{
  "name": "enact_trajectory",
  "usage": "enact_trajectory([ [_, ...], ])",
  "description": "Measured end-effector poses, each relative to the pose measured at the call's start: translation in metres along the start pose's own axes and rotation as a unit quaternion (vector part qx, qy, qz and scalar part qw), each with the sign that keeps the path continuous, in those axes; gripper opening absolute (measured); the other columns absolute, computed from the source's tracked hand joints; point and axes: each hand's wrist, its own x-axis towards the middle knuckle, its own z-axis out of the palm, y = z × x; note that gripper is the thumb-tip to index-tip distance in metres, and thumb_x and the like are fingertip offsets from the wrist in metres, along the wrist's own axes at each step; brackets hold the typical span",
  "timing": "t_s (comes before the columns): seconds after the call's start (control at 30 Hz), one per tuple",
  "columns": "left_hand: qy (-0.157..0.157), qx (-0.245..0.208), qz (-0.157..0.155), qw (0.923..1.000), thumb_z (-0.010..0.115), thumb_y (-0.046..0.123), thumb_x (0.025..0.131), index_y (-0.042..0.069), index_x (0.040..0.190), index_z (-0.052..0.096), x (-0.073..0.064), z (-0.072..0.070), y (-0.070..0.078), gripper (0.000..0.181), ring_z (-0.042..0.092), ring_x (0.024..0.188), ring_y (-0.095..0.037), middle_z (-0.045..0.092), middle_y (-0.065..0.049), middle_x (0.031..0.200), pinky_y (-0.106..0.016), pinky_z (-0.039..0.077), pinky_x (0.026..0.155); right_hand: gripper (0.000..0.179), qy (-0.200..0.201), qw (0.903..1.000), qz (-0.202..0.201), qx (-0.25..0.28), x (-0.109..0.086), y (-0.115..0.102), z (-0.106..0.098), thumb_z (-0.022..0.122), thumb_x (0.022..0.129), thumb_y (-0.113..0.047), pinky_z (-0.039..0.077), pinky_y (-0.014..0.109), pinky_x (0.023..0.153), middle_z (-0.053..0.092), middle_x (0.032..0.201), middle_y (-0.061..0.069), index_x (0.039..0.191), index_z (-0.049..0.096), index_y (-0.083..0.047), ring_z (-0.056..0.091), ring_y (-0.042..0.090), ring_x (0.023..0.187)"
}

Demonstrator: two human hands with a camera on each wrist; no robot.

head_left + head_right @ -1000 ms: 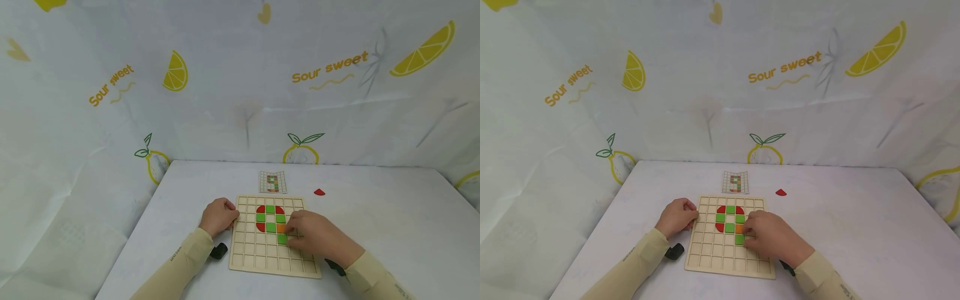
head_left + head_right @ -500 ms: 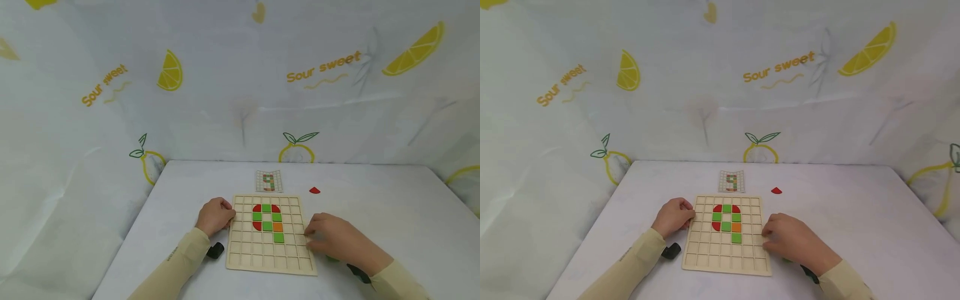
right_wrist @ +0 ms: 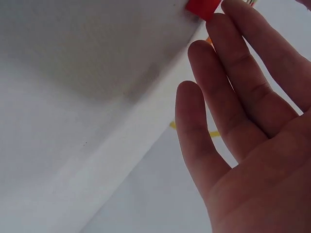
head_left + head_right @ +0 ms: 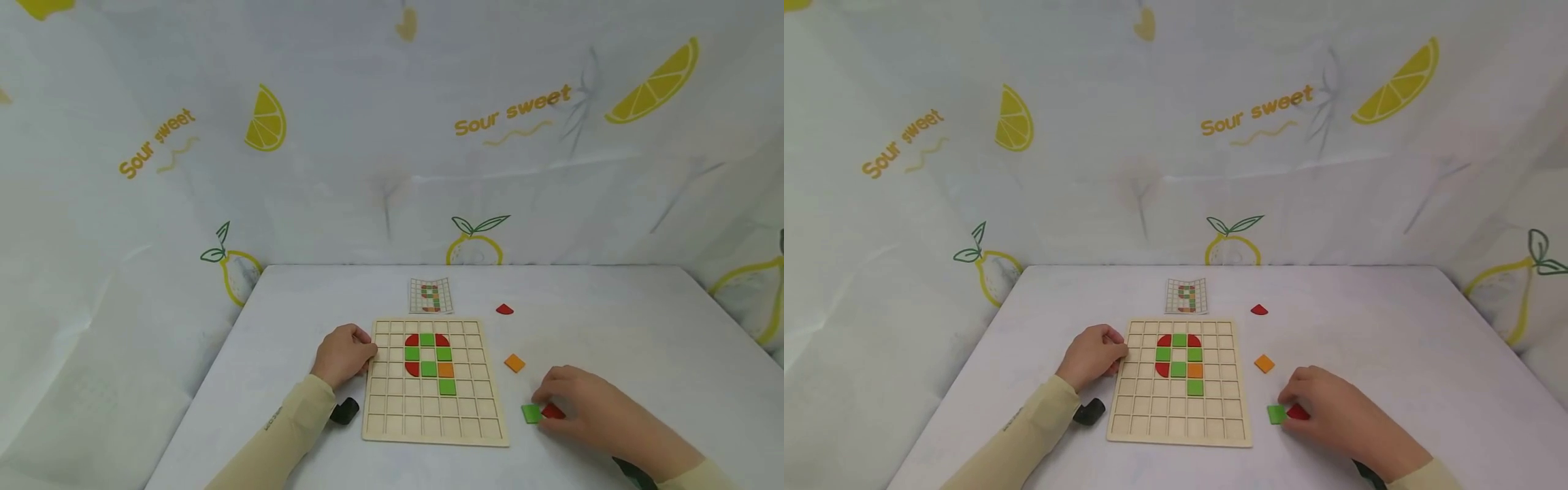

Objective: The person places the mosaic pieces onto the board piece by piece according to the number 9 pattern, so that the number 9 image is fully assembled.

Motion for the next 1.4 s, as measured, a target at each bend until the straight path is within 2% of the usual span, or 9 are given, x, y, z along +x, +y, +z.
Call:
enact_trajectory([
  [0.17,0.001,0.001,-0.004,1.0000,0.074,0.019,0.091,0.010,0.099,0.069,0.000,0.000,-0.001,0.012,0.065,0.059,-0.014,0.070,-0.001,0.069,-0.027,0.048,0.057,0.027,0.001,1.0000,-0.008,0.005,0.000,0.002,0.003,0.095,0.080,-0.030,0.058,0.025,0.082,0.059,0.098,-0.025,0.100,0.078,-0.038,0.051,-0.005,0.090],
  [0.43,-0.004,0.006,-0.003,1.0000,0.075,0.020,0.092,0.011,0.099,0.069,0.001,0.001,-0.002,0.013,0.065,0.059,-0.015,0.070,-0.001,0.068,-0.027,0.048,0.058,0.028,-0.005,1.0000,0.003,0.001,0.002,0.001,0.003,0.095,0.080,-0.028,0.059,0.025,0.082,0.059,0.096,-0.027,0.096,0.076,-0.042,0.051,-0.006,0.089],
  [0.63,-0.002,0.006,-0.004,1.0000,0.075,0.020,0.092,0.011,0.099,0.068,0.002,0.001,-0.002,0.013,0.064,0.059,-0.015,0.069,-0.001,0.067,-0.027,0.048,0.057,0.024,0.001,0.9996,-0.014,0.024,0.010,-0.004,-0.001,0.093,0.082,-0.027,0.052,0.022,0.074,0.060,0.094,-0.024,0.096,0.077,-0.038,0.050,-0.006,0.085],
  [0.8,-0.005,0.000,-0.004,1.0000,0.075,0.019,0.093,0.011,0.099,0.068,0.001,0.001,0.000,0.012,0.064,0.059,-0.014,0.070,-0.001,0.067,-0.027,0.048,0.057,0.023,0.012,0.9992,-0.032,0.020,0.019,-0.010,-0.003,0.094,0.082,-0.030,0.056,0.025,0.077,0.061,0.097,-0.026,0.096,0.077,-0.037,0.054,-0.006,0.088],
  [0.93,-0.008,-0.003,-0.004,1.0000,0.074,0.019,0.093,0.011,0.098,0.068,0.001,0.001,0.001,0.012,0.064,0.059,-0.014,0.070,-0.001,0.067,-0.027,0.048,0.057,0.023,0.024,0.9987,-0.043,0.015,0.026,-0.018,-0.003,0.094,0.082,-0.031,0.058,0.027,0.081,0.060,0.096,-0.027,0.096,0.077,-0.038,0.057,-0.004,0.091],
  [1.13,-0.007,-0.003,-0.003,1.0000,0.075,0.019,0.093,0.011,0.098,0.068,0.000,0.000,0.002,0.011,0.064,0.058,-0.013,0.069,0.000,0.066,-0.026,0.048,0.057,0.021,0.021,0.9986,-0.045,0.018,0.038,-0.035,-0.005,0.093,0.083,-0.036,0.060,0.031,0.087,0.062,0.099,-0.026,0.096,0.077,-0.039,0.061,0.000,0.097],
  [1.4,-0.001,-0.004,0.004,1.0000,0.075,0.018,0.093,0.010,0.098,0.069,-0.003,-0.003,0.002,0.012,0.064,0.059,-0.013,0.070,-0.001,0.068,-0.026,0.048,0.056,0.017,0.002,0.9976,-0.061,0.034,0.058,-0.064,-0.002,0.091,0.084,-0.036,0.058,0.027,0.082,0.061,0.097,-0.024,0.095,0.078,-0.035,0.055,-0.002,0.090],
])
